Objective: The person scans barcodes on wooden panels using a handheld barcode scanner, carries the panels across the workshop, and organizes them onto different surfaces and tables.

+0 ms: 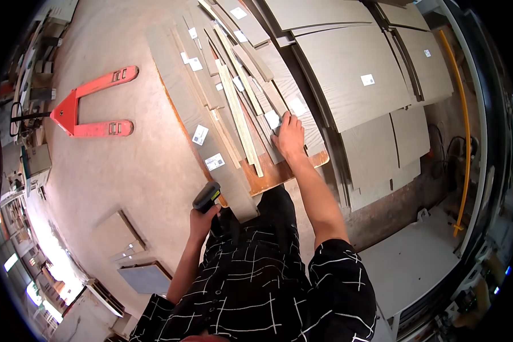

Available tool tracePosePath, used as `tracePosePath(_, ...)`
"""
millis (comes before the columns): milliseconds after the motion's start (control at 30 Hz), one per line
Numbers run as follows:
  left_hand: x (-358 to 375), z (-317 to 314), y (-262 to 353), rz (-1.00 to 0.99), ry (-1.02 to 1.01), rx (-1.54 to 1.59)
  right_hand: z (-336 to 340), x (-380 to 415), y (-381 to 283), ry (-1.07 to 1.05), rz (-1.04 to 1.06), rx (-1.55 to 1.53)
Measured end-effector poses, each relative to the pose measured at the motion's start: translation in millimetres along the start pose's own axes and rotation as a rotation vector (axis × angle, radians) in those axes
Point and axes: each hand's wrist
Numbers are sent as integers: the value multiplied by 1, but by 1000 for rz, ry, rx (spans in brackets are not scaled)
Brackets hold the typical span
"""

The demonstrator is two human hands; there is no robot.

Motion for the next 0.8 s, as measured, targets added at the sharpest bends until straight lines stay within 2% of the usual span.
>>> tracePosePath(133, -2, -7, 6, -13, 28, -23, -19, 6, 14, 83, -32, -165)
tracePosePath(233, -5, -14, 9, -63, 15, 23, -19, 7, 25, -40, -38, -143)
tracePosePath(367, -5, -25, 13, -31, 10, 20, -28, 16, 24, 29, 33, -157)
tracePosePath(600, -1, -38, 9, 2, 22, 0, -38, 9, -13, 7, -91, -130)
tracePosePath(800, 3, -40, 6, -11, 11, 3, -34, -2, -7, -16, -103, -109)
Point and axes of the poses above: each hand's wrist, its own x-axis away from the middle knuckle, its own z-axis out of the back of the hand, y = z × x
